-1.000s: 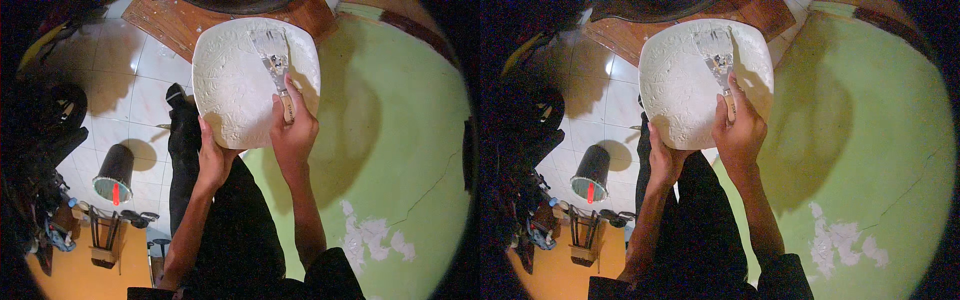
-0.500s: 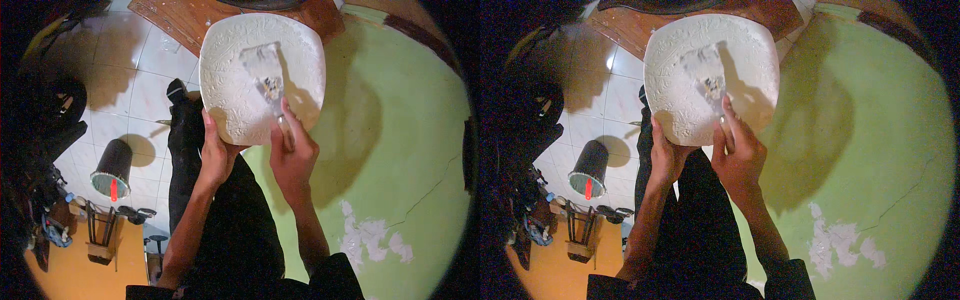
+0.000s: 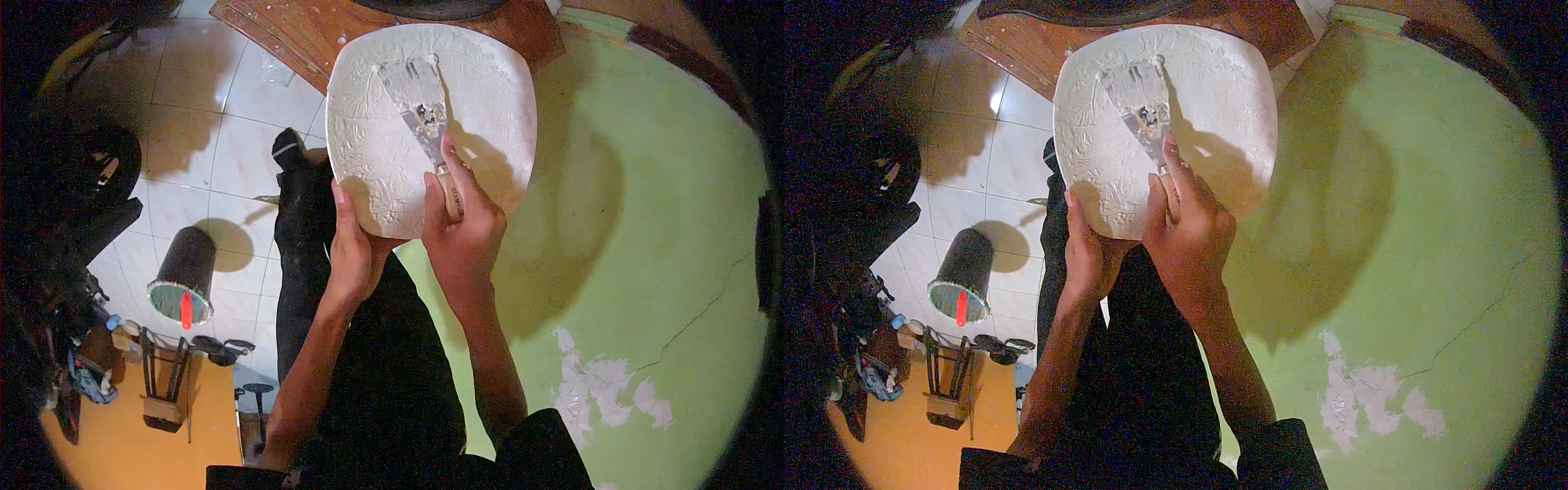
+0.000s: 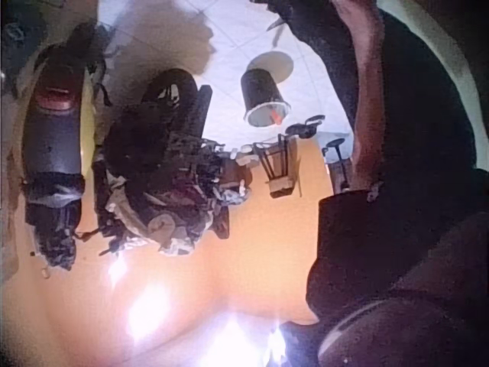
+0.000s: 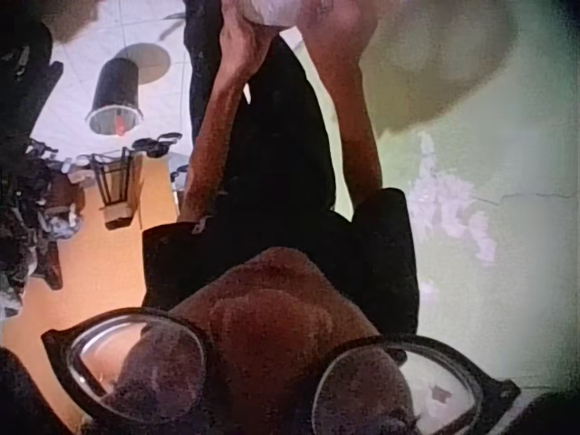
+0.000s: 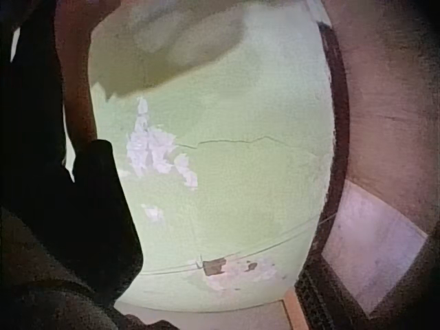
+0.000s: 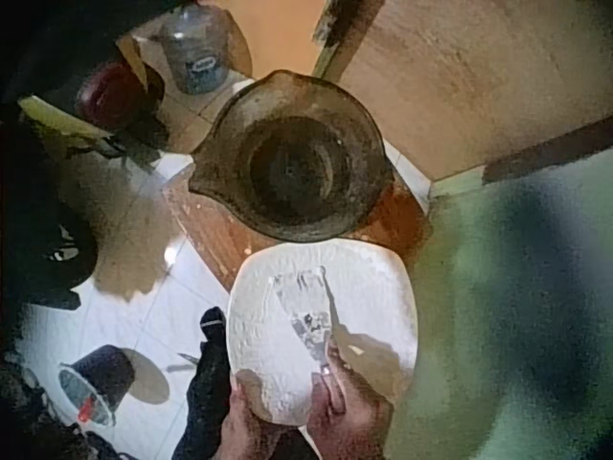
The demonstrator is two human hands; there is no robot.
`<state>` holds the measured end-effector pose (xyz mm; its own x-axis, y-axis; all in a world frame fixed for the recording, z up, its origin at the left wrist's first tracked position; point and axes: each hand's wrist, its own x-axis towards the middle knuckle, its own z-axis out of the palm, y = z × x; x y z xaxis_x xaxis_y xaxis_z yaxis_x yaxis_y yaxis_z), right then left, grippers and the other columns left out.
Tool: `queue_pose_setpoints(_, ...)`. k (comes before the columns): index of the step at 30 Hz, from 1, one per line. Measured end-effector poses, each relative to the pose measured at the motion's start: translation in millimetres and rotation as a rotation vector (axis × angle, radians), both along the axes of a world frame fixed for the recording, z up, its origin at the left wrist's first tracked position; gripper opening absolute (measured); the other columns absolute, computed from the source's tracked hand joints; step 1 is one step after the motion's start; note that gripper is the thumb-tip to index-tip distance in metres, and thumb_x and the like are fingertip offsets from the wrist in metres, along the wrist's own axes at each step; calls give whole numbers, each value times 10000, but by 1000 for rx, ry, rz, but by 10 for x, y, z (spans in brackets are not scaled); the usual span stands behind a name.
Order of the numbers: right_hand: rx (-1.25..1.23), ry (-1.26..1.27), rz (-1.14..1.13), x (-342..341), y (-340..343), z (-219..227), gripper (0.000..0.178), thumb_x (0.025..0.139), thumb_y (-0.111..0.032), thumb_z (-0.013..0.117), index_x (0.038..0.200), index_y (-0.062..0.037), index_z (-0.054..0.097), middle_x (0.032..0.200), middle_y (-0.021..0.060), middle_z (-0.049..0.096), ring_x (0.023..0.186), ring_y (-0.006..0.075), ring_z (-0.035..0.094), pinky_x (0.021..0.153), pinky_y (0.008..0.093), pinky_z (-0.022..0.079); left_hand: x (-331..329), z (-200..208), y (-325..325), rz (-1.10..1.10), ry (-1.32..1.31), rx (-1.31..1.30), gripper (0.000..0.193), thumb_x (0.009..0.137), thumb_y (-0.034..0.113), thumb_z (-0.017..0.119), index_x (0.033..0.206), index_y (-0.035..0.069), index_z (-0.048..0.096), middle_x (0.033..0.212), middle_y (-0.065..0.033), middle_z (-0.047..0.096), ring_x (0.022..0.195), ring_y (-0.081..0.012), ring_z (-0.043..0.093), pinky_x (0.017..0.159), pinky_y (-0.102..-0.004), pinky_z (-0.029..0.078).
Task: Apply plaster or wall filler to a damaged section of a wall using a putty knife and a plate.
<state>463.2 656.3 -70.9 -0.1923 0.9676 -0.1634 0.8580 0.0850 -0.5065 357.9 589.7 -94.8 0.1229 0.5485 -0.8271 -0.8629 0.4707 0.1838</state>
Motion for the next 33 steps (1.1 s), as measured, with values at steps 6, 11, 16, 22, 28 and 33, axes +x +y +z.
queue_pose_setpoints(6, 17, 78, -42, -59, 104, -16, 388, 817, -84, 608, 1193, -9, 547, 1067, 222, 618, 927, 331, 638, 752, 369, 512, 34, -19, 22, -2, -10, 4, 745, 912, 623, 177, 1391, 54, 206, 1333, -191, 403, 1200, -314, 464, 971, -463, 423)
queue_pose_setpoints(11, -102, 176, -147, -76, -55, 125, 380, 843, -89, 580, 1208, 1, 526, 1112, 217, 603, 980, 325, 623, 796, 366, 500, -37, -63, -32, -18, -2, 2, 752, 909, 627, 180, 1388, 48, 213, 1328, -195, 407, 1196, -318, 466, 971, -458, 424)
queue_pose_setpoints(16, -224, 144, -133, -73, -308, 242, 401, 853, -102, 572, 1241, -22, 508, 1130, 216, 592, 975, 319, 623, 789, 361, 501, -15, -36, -24, 25, -16, -8, 739, 917, 613, 170, 1378, 40, 237, 1312, -201, 420, 1185, -311, 473, 978, -442, 421)
queue_pose_setpoints(22, -254, 58, -65, -75, -184, 176, 398, 855, -122, 575, 1237, -27, 516, 1147, 191, 592, 961, 324, 625, 773, 363, 509, -24, -53, -32, 18, -59, -33, 730, 922, 604, 194, 1376, 34, 240, 1311, -186, 426, 1190, -304, 468, 977, -444, 420)
queue_pose_setpoints(28, -141, 147, 70, 200, -7, 246, 392, 839, -101, 603, 1218, -26, 535, 1127, 181, 606, 939, 318, 636, 751, 334, 528, -170, -80, -3, -12, 86, -32, 725, 921, 599, 249, 1383, 40, 237, 1322, -172, 418, 1177, -299, 482, 947, -418, 439)
queue_pose_setpoints(33, -291, 43, 138, 365, 154, 326, 362, 813, -14, 609, 1171, -1, 562, 1071, 153, 639, 868, 232, 664, 731, 317, 513, -252, -224, 24, 9, 208, 4, 716, 924, 564, 322, 1404, 44, 213, 1359, -171, 373, 1246, -280, 404, 1015, -414, 352)
